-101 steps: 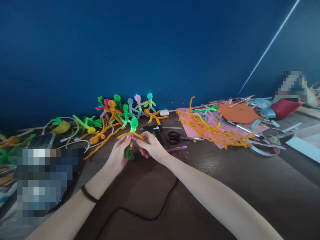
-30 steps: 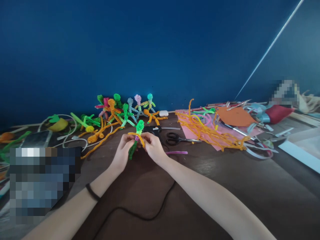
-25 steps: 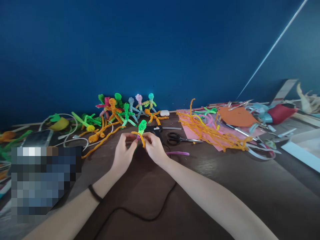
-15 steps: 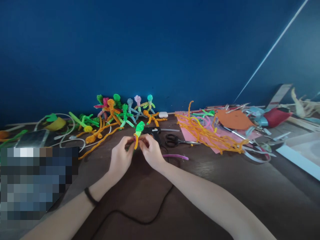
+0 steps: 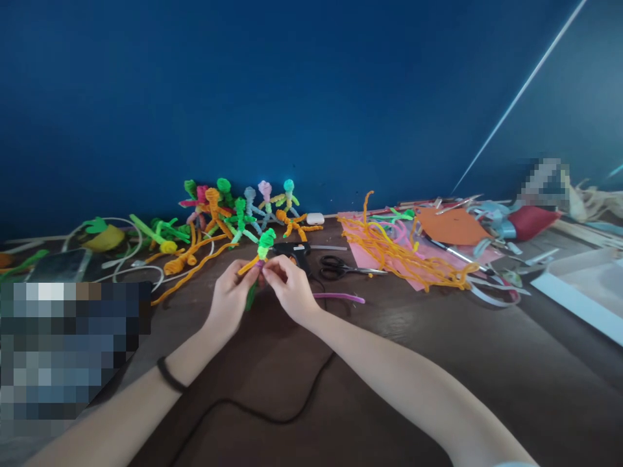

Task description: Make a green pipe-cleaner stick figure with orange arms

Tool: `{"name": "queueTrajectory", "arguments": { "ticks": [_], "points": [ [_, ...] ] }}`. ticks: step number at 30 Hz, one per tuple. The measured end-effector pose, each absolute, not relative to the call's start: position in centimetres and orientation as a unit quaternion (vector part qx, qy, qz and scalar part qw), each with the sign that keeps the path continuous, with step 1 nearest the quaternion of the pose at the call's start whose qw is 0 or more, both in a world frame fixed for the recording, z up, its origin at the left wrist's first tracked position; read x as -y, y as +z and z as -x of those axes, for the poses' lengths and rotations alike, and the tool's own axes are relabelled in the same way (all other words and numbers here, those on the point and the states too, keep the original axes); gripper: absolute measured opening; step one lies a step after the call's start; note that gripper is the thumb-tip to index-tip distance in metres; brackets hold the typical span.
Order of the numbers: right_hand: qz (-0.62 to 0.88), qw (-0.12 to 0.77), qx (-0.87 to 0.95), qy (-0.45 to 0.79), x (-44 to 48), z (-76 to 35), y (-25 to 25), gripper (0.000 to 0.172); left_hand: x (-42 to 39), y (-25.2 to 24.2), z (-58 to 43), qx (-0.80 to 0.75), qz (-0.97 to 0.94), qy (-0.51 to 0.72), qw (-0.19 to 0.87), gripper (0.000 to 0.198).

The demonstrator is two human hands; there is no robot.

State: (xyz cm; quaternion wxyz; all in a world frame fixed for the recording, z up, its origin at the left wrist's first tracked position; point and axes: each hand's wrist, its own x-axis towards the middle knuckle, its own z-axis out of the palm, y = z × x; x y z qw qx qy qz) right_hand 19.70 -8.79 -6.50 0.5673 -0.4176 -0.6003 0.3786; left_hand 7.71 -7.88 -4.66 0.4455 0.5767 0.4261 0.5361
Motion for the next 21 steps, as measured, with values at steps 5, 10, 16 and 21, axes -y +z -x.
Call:
{"name": "queueTrajectory", "arguments": {
  "ticks": [5,10,16,21],
  "points": [
    [0.421,0.589,0.549,0.417,8.3,-19.8,-7.0,0.022,7.1,-5.3,-7.7,-0.348,-0.468,0.534,0.613,0.013],
    [0.397,0.58,0.538,0.466,8.0,-20.0,-6.9,0.039,6.4,-5.2,-7.1,-0.316,-0.401,0.479,0.714,0.013],
    [0.425,0.554,0.568,0.436,8.1,-19.9,-6.9,0.023,5.8,-5.5,-6.8,-0.291,-0.36,0.453,0.762,0.011],
    [0.43,0.561,0.571,0.417,8.1,-20.1,-7.2,0.02,6.2,-5.3,-7.3,-0.338,-0.385,0.476,0.715,0.014]
  ]
}}
